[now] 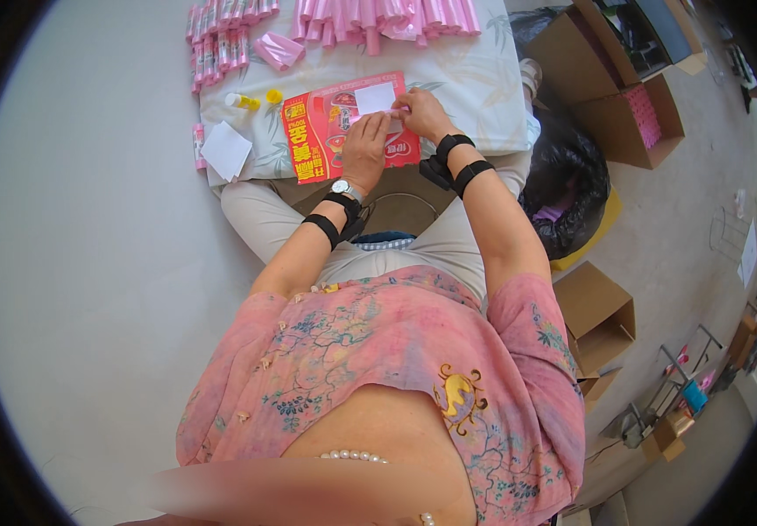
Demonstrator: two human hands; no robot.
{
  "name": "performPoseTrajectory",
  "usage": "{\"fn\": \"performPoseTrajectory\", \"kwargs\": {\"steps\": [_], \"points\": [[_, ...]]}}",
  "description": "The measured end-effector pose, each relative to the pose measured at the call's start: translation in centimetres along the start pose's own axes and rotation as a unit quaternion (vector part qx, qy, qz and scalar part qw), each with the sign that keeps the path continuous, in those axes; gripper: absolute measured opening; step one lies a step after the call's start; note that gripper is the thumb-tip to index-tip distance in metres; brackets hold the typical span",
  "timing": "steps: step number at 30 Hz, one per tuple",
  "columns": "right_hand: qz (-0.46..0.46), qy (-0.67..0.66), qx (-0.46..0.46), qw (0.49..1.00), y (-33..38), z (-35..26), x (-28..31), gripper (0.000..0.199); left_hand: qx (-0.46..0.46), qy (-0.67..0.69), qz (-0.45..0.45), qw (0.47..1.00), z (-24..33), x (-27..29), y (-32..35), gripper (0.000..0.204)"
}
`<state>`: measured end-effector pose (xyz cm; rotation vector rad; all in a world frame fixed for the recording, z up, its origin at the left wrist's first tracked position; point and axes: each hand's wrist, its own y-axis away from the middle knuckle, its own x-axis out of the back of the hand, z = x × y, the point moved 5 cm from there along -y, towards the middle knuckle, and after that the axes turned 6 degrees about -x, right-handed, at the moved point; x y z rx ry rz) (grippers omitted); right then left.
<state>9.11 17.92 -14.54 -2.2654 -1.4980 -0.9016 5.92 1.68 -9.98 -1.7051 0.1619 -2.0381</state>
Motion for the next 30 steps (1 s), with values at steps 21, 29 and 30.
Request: {"fn": "performPoseTrajectory", "kwargs": {"steps": [21,29,30], "points": [[0.181,0.075,0.077,0.978,9.1,-4.8,-2.6,0.042,-0.012,-0.029,-0.041,0.999,-2.0,-0.8,-2.9,0.041],[0.155,0.175,0.052,0.971,8.9,-5.0,-4.2,0.044,-0.001,0.010,-0.072,0.997,-3.4,-1.7,-3.8,0.047],[0.156,0.175,0.053,0.971,8.8,-5.2,-4.3,0.044,-0.003,0.010,-0.071,0.997,-3.5,-1.7,-3.9,0.047]]}}
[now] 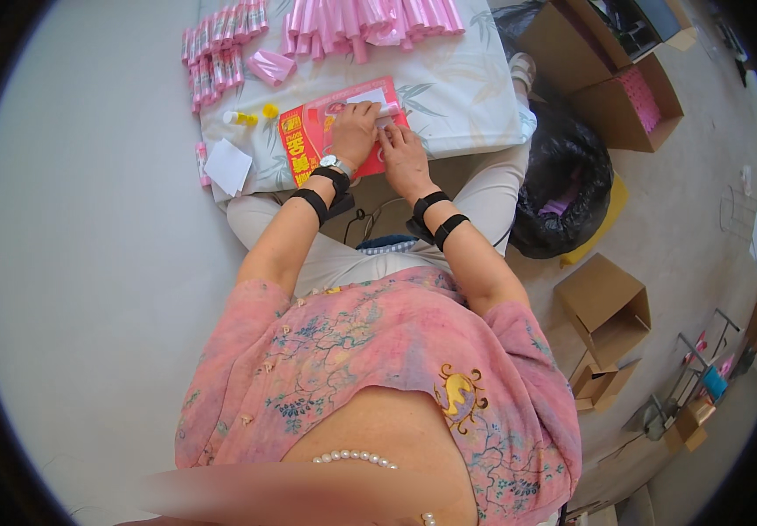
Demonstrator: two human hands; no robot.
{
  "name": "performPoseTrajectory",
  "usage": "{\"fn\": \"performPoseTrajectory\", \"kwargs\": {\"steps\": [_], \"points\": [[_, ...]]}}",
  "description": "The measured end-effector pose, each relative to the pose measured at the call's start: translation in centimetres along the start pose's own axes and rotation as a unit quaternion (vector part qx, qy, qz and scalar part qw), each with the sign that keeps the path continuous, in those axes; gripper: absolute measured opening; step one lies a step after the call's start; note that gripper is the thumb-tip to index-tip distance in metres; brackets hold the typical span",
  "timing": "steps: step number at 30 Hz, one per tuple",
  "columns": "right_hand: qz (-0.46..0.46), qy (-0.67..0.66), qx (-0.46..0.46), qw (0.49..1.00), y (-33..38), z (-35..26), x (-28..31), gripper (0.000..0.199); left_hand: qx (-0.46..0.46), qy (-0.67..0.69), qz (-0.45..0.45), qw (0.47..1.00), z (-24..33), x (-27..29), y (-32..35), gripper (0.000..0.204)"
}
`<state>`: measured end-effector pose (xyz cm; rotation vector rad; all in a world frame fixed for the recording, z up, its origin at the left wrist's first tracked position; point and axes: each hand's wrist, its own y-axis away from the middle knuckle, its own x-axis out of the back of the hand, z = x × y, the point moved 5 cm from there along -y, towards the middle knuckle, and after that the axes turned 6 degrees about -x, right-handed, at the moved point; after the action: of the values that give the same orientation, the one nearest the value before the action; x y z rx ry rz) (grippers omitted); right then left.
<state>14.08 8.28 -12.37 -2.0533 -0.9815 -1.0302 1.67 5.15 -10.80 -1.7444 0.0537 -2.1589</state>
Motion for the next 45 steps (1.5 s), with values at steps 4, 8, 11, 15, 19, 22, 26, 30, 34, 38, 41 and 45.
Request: {"fn": "performPoseTrajectory", "kwargs": {"steps": [4,8,11,15,19,22,26,30,34,38,41,45], "points": [[0.010,0.008,-0.020,1.000,-0.4,-0.4,0.0,0.044,-0.007,-0.005,-0.017,1.000,-0.5,0.0,-0.5,0.037],[0.007,0.007,-0.039,0.999,-0.7,-0.4,0.0,0.044,-0.009,-0.008,-0.068,0.998,-0.9,-0.1,-1.2,0.035],[0.013,0.004,-0.029,0.999,-0.8,-0.4,0.0,0.045,-0.027,0.008,-0.089,0.996,-1.8,-0.3,-1.6,0.036],[0.020,0.012,-0.024,0.999,-0.8,-0.3,0.2,0.046,0.009,0.057,-0.104,0.993,-3.9,-0.4,-2.7,0.038],[-0.006,0.015,-0.026,1.000,-0.8,-0.5,0.5,0.047,0.127,0.277,-0.057,0.951,-9.0,0.0,-3.5,0.042],[-0.019,0.006,-0.014,1.000,-1.2,-1.3,0.4,0.049,0.173,0.394,0.017,0.903,-13.5,1.3,-2.7,0.038],[-0.032,0.007,-0.020,0.999,-0.7,0.0,-0.1,0.052,0.358,0.595,0.052,0.718,-14.0,3.2,-0.4,0.025],[-0.074,0.000,-0.031,0.997,-1.9,0.5,0.3,0.044,0.416,0.683,0.132,0.585,-11.8,7.0,1.9,0.027],[0.019,-0.145,-0.009,0.989,-4.8,-2.7,5.9,0.034,0.384,0.694,0.155,0.589,-8.9,10.5,2.9,0.031],[0.063,-0.315,-0.010,0.947,-6.2,-9.5,13.4,0.033,0.247,0.611,0.242,0.712,-3.3,17.0,1.7,0.035],[0.124,-0.435,-0.029,0.891,-5.9,-11.7,16.0,0.035,0.156,0.414,0.290,0.849,1.5,21.7,0.0,0.037],[0.148,-0.599,-0.059,0.785,-5.6,-14.3,19.1,0.033,0.056,0.175,0.352,0.918,7.4,26.3,-0.9,0.044]]}}
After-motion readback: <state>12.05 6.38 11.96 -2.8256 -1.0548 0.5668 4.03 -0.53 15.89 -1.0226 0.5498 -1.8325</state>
